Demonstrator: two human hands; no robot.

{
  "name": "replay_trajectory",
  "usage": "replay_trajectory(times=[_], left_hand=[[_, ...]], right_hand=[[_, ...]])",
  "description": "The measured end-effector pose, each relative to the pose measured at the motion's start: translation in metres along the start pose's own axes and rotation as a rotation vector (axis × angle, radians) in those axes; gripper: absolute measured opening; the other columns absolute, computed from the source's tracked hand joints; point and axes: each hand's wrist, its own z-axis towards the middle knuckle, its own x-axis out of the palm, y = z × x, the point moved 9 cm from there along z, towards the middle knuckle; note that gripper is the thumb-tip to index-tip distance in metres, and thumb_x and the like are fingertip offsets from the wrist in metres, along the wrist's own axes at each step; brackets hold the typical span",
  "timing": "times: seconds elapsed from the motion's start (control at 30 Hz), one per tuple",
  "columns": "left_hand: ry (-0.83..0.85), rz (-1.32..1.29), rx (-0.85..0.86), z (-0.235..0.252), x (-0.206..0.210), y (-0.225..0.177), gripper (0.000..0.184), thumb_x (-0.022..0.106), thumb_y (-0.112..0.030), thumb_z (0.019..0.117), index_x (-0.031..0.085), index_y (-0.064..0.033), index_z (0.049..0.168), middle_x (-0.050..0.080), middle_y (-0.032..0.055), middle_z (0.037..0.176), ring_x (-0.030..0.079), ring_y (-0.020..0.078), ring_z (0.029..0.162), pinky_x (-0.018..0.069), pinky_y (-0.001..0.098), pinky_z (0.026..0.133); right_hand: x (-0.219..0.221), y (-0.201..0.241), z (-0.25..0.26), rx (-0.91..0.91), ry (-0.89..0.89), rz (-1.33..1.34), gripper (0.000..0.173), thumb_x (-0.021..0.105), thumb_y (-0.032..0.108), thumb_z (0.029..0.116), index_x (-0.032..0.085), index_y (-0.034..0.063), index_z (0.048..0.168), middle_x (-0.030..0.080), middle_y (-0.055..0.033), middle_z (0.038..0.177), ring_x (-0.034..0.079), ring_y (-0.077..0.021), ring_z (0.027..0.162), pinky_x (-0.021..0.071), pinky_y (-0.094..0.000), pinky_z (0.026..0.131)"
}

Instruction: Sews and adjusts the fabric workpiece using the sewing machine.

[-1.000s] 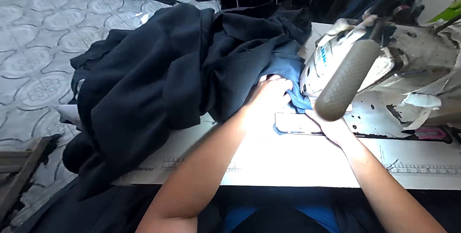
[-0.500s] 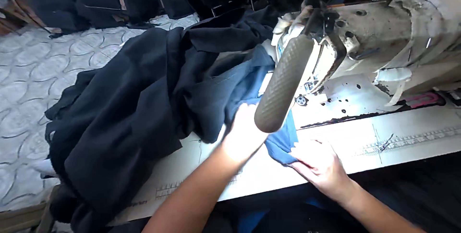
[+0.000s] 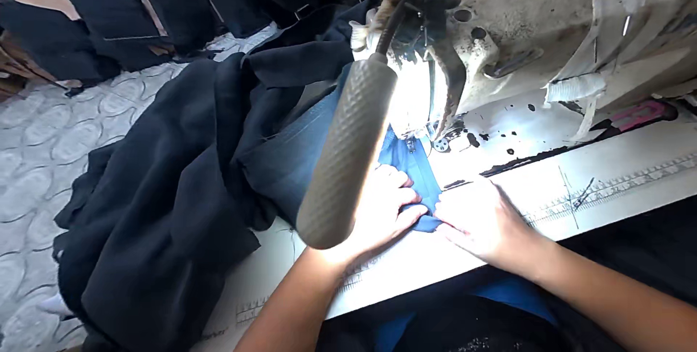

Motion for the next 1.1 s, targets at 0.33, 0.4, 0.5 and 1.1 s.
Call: replay_trajectory(times=[0.33, 0.4, 0.5, 1.1], left_hand=[[-0.119, 0.111, -0.133, 0.015, -0.008, 0.027, 0.031, 0.055, -0.027, 0.1006, 0.080, -0.0092, 0.095, 0.075, 0.0120, 0.107, 0.070, 0.0288, 0.107, 0.0400, 0.0625, 0.099], [-0.127, 0.145, -0.153, 0.017, -0.008, 0.033, 0.031, 0.056, -0.030, 0.0997, 0.078, -0.0088, 0.097, 0.074, 0.0122, 0.109, 0.069, 0.0304, 0.109, 0.0373, 0.0661, 0.102], [0.096, 0.117, -0.268, 0.007, 0.004, 0.058, 0.046, 0.056, -0.047, 0.0964, 0.072, -0.0173, 0.128, 0.059, 0.0159, 0.144, 0.047, 0.0393, 0.142, 0.0138, 0.0748, 0.115], [-0.061, 0.164, -0.033, 0.003, 0.005, 0.004, 0.020, 0.060, -0.007, 0.0927, 0.079, -0.0119, 0.098, 0.076, 0.0073, 0.099, 0.072, 0.0263, 0.102, 0.0427, 0.0627, 0.103]], right_hand=[[0.018, -0.027, 0.059, 0.012, 0.310, 0.072, 0.020, 0.061, 0.015, 0.0981, 0.075, 0.0024, 0.092, 0.069, -0.0128, 0.081, 0.069, -0.0283, 0.085, 0.0360, -0.0563, 0.109], [0.025, -0.033, 0.066, 0.004, 0.340, 0.037, 0.016, 0.064, 0.014, 0.0970, 0.075, 0.0044, 0.092, 0.069, -0.0114, 0.083, 0.069, -0.0274, 0.088, 0.0356, -0.0564, 0.110], [0.029, -0.035, 0.067, -0.031, 0.292, 0.030, 0.011, 0.066, 0.012, 0.0944, 0.076, 0.0059, 0.093, 0.071, -0.0120, 0.089, 0.069, -0.0292, 0.093, 0.0389, -0.0569, 0.107], [0.019, -0.021, 0.017, 0.025, 0.101, 0.121, 0.031, 0.050, 0.020, 0.1005, 0.076, 0.0046, 0.103, 0.076, -0.0131, 0.111, 0.069, -0.0293, 0.115, 0.0471, -0.0490, 0.106]])
